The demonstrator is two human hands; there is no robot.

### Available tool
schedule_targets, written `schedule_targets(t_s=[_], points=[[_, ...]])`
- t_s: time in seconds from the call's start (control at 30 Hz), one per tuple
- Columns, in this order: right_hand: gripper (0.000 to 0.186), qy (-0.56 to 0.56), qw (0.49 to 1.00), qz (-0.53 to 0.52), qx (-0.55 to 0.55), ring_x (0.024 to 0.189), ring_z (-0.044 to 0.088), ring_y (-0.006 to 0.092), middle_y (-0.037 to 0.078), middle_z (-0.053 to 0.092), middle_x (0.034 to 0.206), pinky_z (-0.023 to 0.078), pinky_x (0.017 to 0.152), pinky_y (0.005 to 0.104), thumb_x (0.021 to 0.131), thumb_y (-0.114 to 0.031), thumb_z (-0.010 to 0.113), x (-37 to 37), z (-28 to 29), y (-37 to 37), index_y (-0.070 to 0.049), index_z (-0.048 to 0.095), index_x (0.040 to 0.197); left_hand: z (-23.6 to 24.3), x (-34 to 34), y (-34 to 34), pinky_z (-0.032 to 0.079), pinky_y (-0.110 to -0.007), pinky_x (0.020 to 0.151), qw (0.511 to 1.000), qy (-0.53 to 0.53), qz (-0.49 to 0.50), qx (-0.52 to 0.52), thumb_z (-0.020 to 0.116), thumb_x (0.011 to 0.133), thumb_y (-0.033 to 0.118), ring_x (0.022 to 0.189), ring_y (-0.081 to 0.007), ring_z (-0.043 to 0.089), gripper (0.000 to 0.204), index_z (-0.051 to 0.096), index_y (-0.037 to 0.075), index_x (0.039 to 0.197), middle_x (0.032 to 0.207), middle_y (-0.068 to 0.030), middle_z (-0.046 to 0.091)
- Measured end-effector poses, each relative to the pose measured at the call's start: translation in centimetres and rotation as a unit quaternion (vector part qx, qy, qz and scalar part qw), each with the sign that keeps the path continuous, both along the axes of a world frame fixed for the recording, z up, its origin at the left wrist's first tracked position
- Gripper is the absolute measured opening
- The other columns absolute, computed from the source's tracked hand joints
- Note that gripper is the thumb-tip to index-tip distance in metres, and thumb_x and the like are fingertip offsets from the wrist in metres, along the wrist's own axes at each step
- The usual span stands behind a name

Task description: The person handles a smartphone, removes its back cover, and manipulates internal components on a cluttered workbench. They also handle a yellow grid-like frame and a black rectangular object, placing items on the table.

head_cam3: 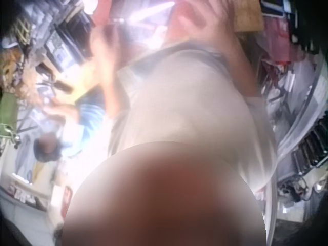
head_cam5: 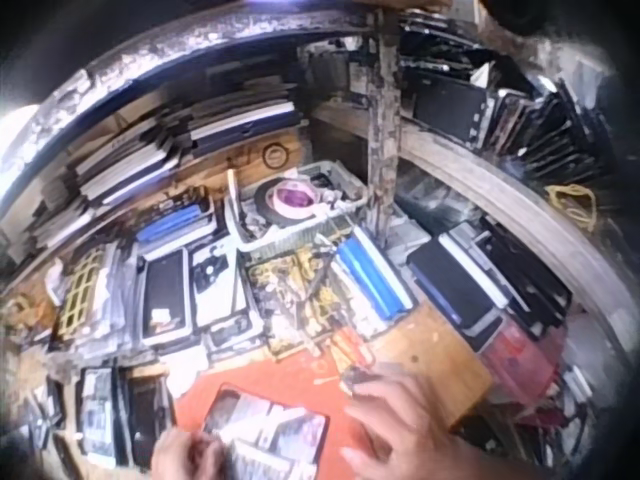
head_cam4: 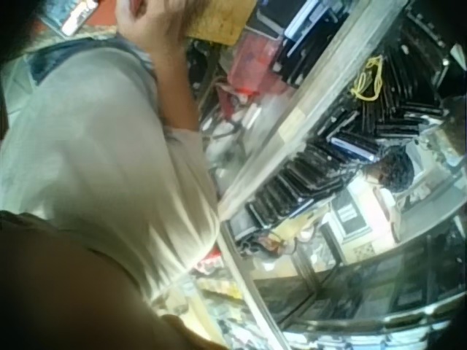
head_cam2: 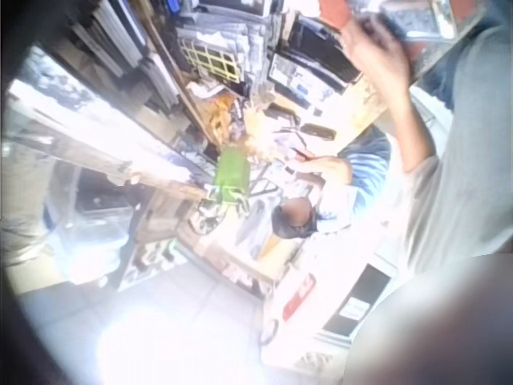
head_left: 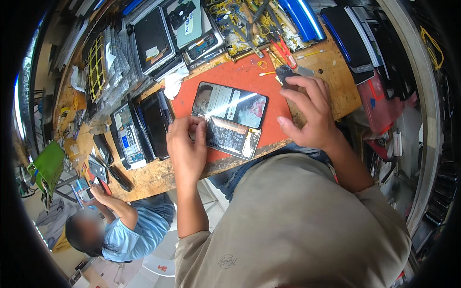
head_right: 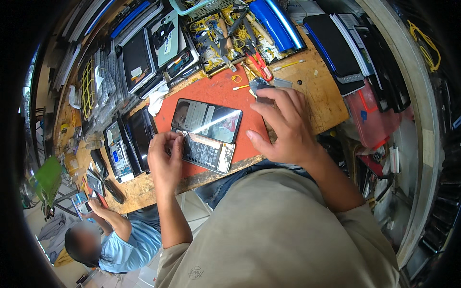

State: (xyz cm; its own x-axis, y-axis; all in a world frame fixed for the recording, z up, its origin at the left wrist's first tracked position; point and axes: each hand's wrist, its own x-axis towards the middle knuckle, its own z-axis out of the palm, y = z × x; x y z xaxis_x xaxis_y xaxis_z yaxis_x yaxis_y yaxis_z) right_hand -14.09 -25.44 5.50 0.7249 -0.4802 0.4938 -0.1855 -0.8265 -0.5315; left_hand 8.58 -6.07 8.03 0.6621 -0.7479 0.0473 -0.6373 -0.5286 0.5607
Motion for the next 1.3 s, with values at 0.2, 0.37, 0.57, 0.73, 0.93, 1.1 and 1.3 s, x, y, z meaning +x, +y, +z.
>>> schedule_targets(t_s=[0.2, 0.37, 0.57, 0.73, 0.93, 1.1, 1.3], points=[[0.042, -0.005, 1.000, -0.017, 0.025, 0.115, 0.059, 0.0325, 0.012, 0.063, 0.127, 0.042, 0.098, 0.0473, 0.074, -0.019, 0.086, -0.6, -0.9, 0.2, -0.007, 0.070, 0.111, 0.7, -1.7, -1.1, 0.041, -0.042, 0.077, 0.975, -0.202, -0.054, 0.072, 0.075, 0.090, 0.011, 0.086, -0.0307, 0.063, 0.006, 0.074, 0.006, 0.093, 0.084, -0.0095, 0.067], [0.040, -0.010, 0.999, -0.011, 0.050, 0.115, 0.058, 0.0331, 0.012, 0.062, 0.125, 0.044, 0.097, 0.0476, 0.074, -0.016, 0.086, -0.7, -0.9, 0.0, -0.006, 0.070, 0.109, 0.8, -1.7, -1.5, 0.042, -0.043, 0.078, 0.968, -0.222, -0.072, 0.095, 0.073, 0.091, 0.008, 0.089, -0.0318, 0.062, 0.006, 0.071, 0.006, 0.096, 0.089, -0.0101, 0.067], [0.038, -0.028, 0.997, -0.005, 0.066, 0.113, 0.059, 0.0332, 0.012, 0.062, 0.124, 0.044, 0.096, 0.0476, 0.075, -0.015, 0.086, -0.9, -1.1, -0.2, -0.006, 0.070, 0.109, 0.9, -0.2, -1.5, 0.043, -0.044, 0.084, 0.987, -0.081, -0.075, 0.113, 0.070, 0.094, 0.006, 0.088, -0.0351, 0.062, 0.007, 0.066, 0.002, 0.097, 0.091, -0.0130, 0.069], [0.037, -0.034, 0.997, -0.014, 0.065, 0.112, 0.059, 0.0331, 0.012, 0.062, 0.123, 0.044, 0.095, 0.0471, 0.075, -0.014, 0.085, -0.9, -1.3, -0.1, -0.006, 0.069, 0.108, 0.5, -0.6, -0.1, 0.045, -0.043, 0.086, 0.994, -0.091, -0.038, 0.037, 0.069, 0.094, 0.002, 0.090, -0.0332, 0.065, 0.010, 0.071, 0.003, 0.103, 0.093, -0.0127, 0.072], [0.035, -0.019, 0.998, -0.016, 0.057, 0.110, 0.060, 0.0324, 0.011, 0.063, 0.121, 0.044, 0.095, 0.0467, 0.074, -0.011, 0.083, -0.6, -1.2, -0.2, -0.006, 0.068, 0.106, 0.1, -0.8, 1.4, 0.047, -0.041, 0.093, 0.963, -0.219, -0.154, 0.021, 0.066, 0.085, -0.006, 0.103, -0.0275, 0.068, 0.031, 0.076, 0.005, 0.112, 0.105, -0.0086, 0.074], [0.034, -0.021, 0.998, -0.014, 0.051, 0.108, 0.060, 0.0324, 0.011, 0.064, 0.119, 0.044, 0.094, 0.0470, 0.074, -0.009, 0.082, -0.3, -1.3, -0.2, -0.006, 0.068, 0.104, -0.4, -0.3, 1.5, 0.043, -0.045, 0.105, 0.952, -0.246, -0.179, 0.037, 0.061, 0.075, -0.009, 0.110, -0.0287, 0.067, 0.044, 0.077, 0.006, 0.113, 0.112, -0.0081, 0.073], [0.031, -0.012, 0.999, -0.031, 0.041, 0.107, 0.061, 0.0317, 0.010, 0.065, 0.118, 0.044, 0.094, 0.0465, 0.074, -0.008, 0.081, -0.3, -1.3, 0.1, -0.006, 0.069, 0.103, -0.5, -0.2, 1.3, 0.031, -0.053, 0.119, 0.932, -0.307, -0.189, 0.051, 0.062, 0.075, -0.004, 0.126, -0.0251, 0.066, 0.041, 0.077, 0.007, 0.111, 0.113, -0.0061, 0.074]])
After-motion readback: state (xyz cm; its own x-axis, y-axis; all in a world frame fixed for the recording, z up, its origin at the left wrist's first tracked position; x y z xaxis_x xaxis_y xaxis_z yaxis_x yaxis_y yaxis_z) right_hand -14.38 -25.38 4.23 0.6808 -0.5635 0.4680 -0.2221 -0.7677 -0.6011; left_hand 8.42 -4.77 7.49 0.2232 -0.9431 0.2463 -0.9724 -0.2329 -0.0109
